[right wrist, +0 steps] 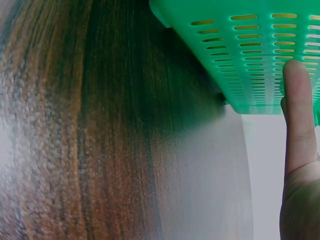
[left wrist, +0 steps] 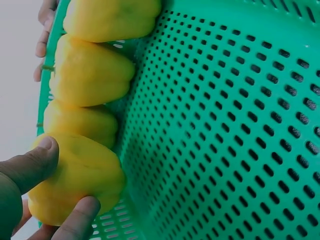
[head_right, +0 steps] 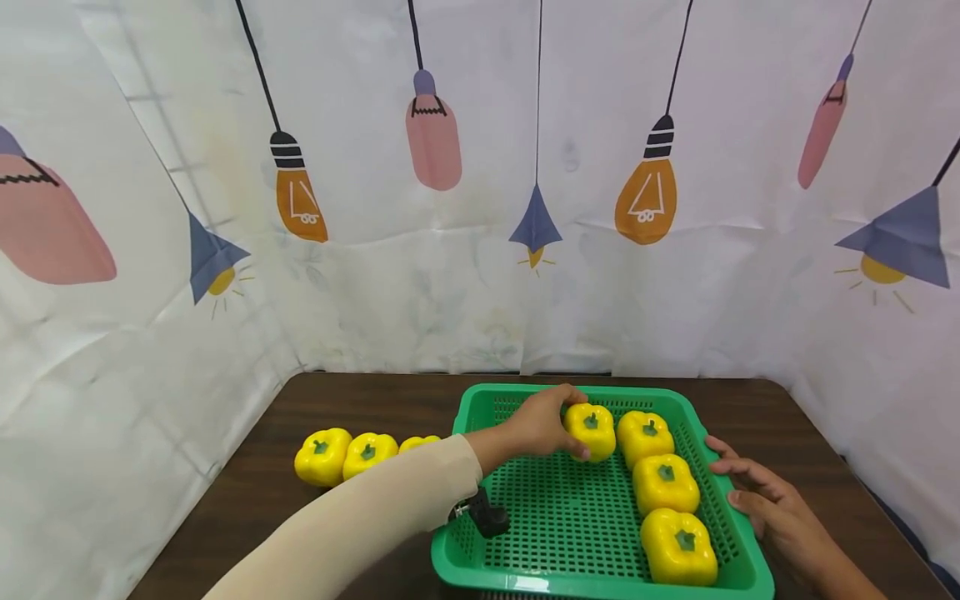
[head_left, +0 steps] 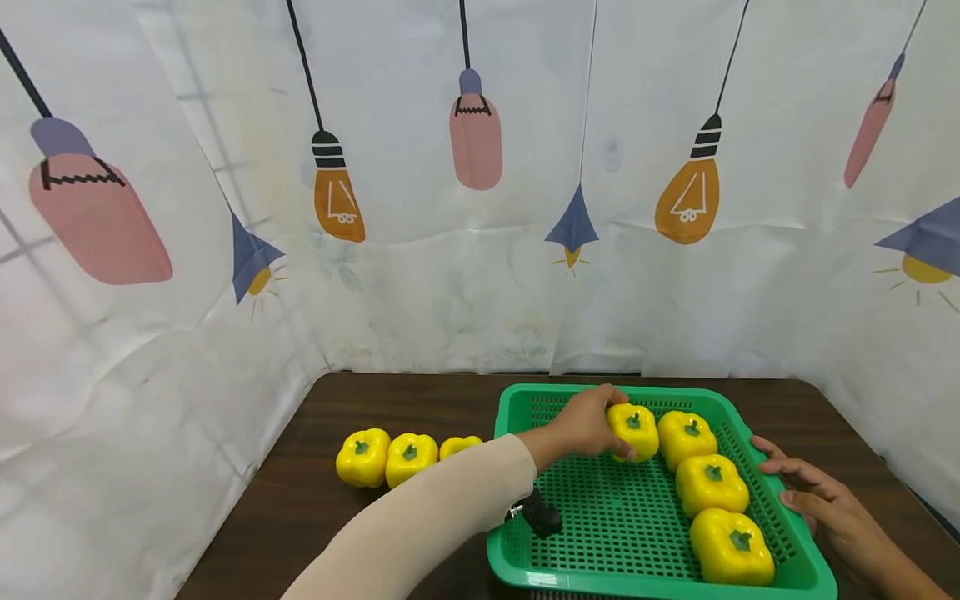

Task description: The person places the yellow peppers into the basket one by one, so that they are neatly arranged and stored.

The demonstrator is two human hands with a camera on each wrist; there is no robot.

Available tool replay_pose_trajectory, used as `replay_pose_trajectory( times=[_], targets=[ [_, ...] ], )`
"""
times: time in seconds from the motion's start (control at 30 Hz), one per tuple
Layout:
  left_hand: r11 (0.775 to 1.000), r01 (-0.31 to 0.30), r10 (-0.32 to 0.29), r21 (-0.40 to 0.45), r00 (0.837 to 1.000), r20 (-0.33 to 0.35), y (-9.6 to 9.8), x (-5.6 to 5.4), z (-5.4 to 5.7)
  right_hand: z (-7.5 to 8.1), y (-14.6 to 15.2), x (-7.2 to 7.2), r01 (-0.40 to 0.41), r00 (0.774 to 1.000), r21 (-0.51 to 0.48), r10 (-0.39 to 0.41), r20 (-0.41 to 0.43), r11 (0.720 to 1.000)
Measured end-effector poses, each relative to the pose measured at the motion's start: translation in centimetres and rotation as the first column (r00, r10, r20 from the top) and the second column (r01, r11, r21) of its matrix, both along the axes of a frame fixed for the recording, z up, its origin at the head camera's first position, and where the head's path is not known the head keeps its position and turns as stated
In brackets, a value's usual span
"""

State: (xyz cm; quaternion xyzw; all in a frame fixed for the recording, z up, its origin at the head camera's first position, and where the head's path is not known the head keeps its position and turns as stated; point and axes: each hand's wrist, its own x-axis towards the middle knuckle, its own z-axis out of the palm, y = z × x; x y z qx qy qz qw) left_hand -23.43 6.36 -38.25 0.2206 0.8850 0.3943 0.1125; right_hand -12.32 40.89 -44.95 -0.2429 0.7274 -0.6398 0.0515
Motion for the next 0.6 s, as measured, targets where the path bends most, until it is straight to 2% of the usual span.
replay_pose_trajectory(
  times=[0.27, 0.47, 0.6],
  targets=[
    [0.998, -0.008, 0.006, -0.064, 0.999, -0.036, 0.5, 0.4, -0.7, 0.1, 0.0, -0.1, -0.04, 0.999, -0.032, 0.04, 0.019, 0.999],
    [0.995, -0.015, 0.011, -0.102, 0.999, -0.034, 1.0, 0.7, -0.7, 0.1, 0.0, 0.0, -0.078, 0.996, -0.094, 0.081, 0.025, 0.993],
    [0.99, -0.035, 0.029, -0.136, 0.998, -0.049, 1.3, 0.9, -0.6, 0.1, 0.0, 0.0, -0.07, 0.997, -0.089, 0.074, 0.037, 0.994]
  ],
)
